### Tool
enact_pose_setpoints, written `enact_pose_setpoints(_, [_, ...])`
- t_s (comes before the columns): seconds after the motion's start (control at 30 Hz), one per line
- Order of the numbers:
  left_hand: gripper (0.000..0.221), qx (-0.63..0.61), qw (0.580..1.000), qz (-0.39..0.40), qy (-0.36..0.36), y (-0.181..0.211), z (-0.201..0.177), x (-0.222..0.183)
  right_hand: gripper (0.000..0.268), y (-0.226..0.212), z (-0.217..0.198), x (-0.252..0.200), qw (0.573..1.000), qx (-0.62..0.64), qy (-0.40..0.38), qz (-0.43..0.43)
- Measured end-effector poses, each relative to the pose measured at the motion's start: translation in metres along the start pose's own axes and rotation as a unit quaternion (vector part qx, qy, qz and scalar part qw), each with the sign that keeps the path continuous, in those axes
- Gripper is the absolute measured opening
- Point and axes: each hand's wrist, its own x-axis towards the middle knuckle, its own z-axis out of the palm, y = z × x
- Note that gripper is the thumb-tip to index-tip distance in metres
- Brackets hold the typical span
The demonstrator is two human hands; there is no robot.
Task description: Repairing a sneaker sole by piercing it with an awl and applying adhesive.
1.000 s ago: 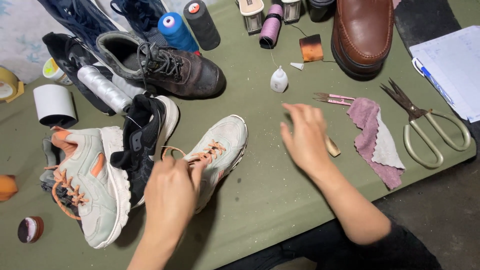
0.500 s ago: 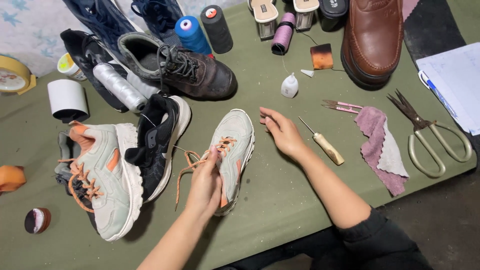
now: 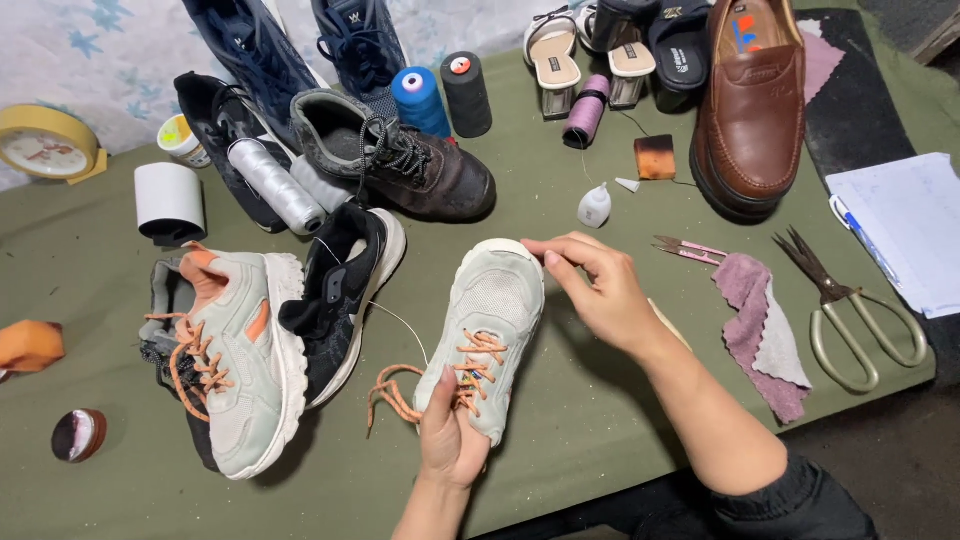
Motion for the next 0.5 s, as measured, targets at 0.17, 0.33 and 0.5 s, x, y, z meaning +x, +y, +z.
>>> enact_pose_setpoints(0.17, [0.082,-0.069,0.927,-0.018,-0.367,-0.003,-0.038,0.015,0.026,-0.007,-0.017,-0.019,0.999,-0.018,-0.001,-0.040])
enact_pose_setpoints(0.33, [0.093,-0.043,0.920,-0.025,-0.389,0.002,-0.042,0.012,0.026,0.007,-0.040,-0.042,0.993,-0.106,-0.026,-0.053])
enact_pose_setpoints(0.5, [0.097,0.206,0.934,0.055,-0.287,0.024,-0.093,0.034,0.065,0.134,-0.033,-0.098,0.892,-0.422,-0.009,0.160])
